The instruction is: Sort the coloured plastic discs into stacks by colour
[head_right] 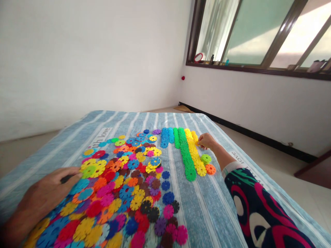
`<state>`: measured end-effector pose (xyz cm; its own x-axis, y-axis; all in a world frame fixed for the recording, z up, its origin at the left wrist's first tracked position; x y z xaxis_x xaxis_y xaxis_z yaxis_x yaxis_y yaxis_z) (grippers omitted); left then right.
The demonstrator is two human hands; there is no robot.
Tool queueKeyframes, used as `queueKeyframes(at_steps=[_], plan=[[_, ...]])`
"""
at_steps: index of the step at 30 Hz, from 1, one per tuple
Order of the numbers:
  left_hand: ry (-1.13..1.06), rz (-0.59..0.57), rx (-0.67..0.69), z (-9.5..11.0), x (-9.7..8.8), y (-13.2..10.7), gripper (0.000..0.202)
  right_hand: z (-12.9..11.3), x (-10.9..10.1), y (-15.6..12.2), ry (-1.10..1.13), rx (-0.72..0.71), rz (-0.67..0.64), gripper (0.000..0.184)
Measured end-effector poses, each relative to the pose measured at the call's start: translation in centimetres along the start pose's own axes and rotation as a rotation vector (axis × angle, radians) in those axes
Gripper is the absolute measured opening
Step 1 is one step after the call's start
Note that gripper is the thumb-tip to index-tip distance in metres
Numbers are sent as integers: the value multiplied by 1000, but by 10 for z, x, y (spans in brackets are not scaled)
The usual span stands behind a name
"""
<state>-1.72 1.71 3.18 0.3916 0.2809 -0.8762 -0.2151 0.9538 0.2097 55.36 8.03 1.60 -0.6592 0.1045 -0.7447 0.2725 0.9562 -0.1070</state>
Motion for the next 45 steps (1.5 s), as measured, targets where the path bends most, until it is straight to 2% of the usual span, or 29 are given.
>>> queueKeyframes(at_steps=[5, 12, 19, 25, 29, 33, 36, 39, 41, 43, 45], plan=[[-16, 41, 22, 0, 0, 2, 34, 1, 2, 3, -22, 1, 13, 14], [63, -15, 23, -3, 7, 2, 46, -3, 1, 0, -70, -14, 49, 25], [71, -15, 37, -3, 7, 3, 44, -4, 1, -2, -103, -31, 68, 32], [74, -17, 37, -3, 6, 2, 42, -5, -3, -8, -105, -41, 108, 29], [77, -6, 48, -1, 6, 1, 42, -19, -14, -22, -106, -96, 160, 18], [97, -2, 71, 6, 6, -5, 40, -48, -15, -58, -82, -203, 168, 13], [97, 2, 85, 11, 6, -10, 37, -81, 6, -103, 6, -374, 75, 16], [88, 2, 96, 14, 6, -13, 34, -112, 44, -159, 52, -521, -135, 18], [85, 1, 91, 15, 7, -13, 33, -132, 73, -198, 38, -621, -322, 17], [84, 0, 84, 13, 8, -13, 31, -148, 100, -233, 17, -701, -502, 15], [78, 4, 86, 13, 9, -13, 31, -158, 121, -261, -52, -775, -622, 11]])
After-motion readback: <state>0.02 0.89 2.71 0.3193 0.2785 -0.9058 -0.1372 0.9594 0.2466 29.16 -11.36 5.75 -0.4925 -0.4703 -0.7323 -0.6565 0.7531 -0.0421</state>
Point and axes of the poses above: each hand's wrist, its own y-axis towards the middle knuckle, its own x-axis out of the palm, z = x × y, the point moved 8 cm from there along y, towards the middle knuckle, and after that the axes turned 2 degrees about -x, right-handed, at the moved point
